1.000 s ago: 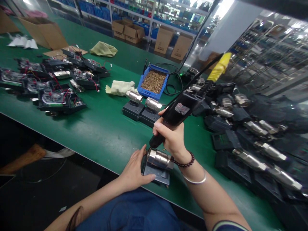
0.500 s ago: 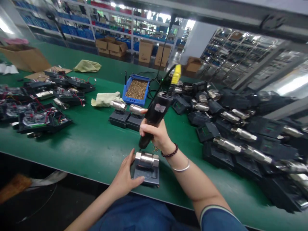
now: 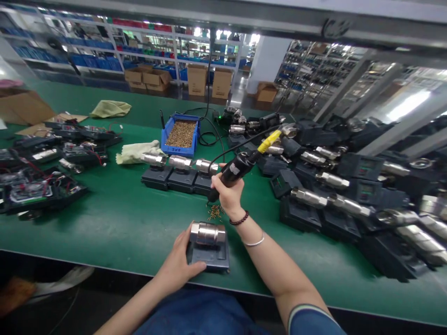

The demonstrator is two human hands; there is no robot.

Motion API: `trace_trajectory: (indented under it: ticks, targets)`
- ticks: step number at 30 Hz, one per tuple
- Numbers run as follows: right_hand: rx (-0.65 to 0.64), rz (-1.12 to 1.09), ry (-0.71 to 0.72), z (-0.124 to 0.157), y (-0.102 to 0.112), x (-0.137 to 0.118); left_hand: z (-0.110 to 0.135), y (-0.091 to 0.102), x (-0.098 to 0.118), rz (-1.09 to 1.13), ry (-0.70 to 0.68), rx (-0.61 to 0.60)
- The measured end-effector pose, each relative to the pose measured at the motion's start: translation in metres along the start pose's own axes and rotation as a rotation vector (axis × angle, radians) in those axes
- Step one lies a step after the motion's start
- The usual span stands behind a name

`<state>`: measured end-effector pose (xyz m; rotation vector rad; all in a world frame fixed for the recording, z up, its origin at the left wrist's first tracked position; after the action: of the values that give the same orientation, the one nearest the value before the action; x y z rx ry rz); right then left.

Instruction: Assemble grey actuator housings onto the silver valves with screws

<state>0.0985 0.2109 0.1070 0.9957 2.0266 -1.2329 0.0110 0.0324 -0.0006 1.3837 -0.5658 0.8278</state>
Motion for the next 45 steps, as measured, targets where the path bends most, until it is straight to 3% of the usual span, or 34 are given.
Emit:
trace_trajectory:
  ticks: [3, 5, 8, 11, 14, 17, 22, 26, 31, 35, 37, 39, 42, 45]
  targets:
    - [-0.026, -0.015, -0.022, 0.003, -0.007, -0.012, 0.003, 0.012, -0.002, 0.013, -0.032, -0.011]
    - [-0.032, -0.052, -0.019, 0.004, -0.012, -0.028, 0.004, 0.031, -0.003, 0.029, -0.042, 0.06]
    - [-0.029, -0.176, 0.019, 0.007, -0.02, -0.062, 0.005, 0.069, 0.007, -0.008, -0.092, 0.309]
    - [-0.05, -0.262, 0.065, 0.012, -0.028, -0.099, 0.007, 0.095, 0.033, -0.16, -0.214, 0.55]
    - [-0.078, -0.308, 0.067, 0.017, -0.034, -0.125, 0.006, 0.099, 0.063, -0.285, -0.361, 0.657]
    - [-0.108, -0.363, 0.048, 0.022, -0.036, -0.136, 0.005, 0.095, 0.082, -0.322, -0.448, 0.682]
    - [-0.186, -0.365, 0.009, 0.027, -0.034, -0.139, 0.007, 0.092, 0.094, -0.332, -0.505, 0.677]
    - [-0.229, -0.377, -0.001, 0.029, -0.035, -0.138, 0.013, 0.09, 0.105, -0.49, -0.535, 0.686]
    - [-0.256, -0.387, 0.038, 0.032, -0.039, -0.144, 0.018, 0.084, 0.121, -0.708, -0.534, 0.645]
    - [-0.246, -0.351, 0.069, 0.027, -0.033, -0.156, 0.019, 0.089, 0.117, -0.669, -0.571, 0.651]
    - [-0.198, -0.304, 0.09, 0.022, -0.023, -0.162, 0.014, 0.091, 0.1, -0.583, -0.541, 0.582]
    - [-0.103, -0.226, 0.114, 0.017, -0.008, -0.162, 0.005, 0.085, 0.071, -0.448, -0.442, 0.426]
    - [-0.015, -0.1, 0.065, 0.015, 0.009, -0.146, -0.005, 0.057, 0.026, -0.235, -0.267, 0.135]
    - [-0.026, -0.046, -0.057, 0.016, 0.017, -0.117, -0.006, 0.026, 0.002, -0.112, -0.175, -0.055]
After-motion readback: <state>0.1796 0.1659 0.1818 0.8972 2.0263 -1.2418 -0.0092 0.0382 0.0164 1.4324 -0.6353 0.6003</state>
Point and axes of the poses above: each hand's wrist, its own z-axis away from the middle knuckle, its own y-axis out of the back of the hand, x = y × z, the point moved 7 cm from there along -z, towards the middle knuckle, and after that the axes turned 13 degrees about -z, right-handed, at the moved point
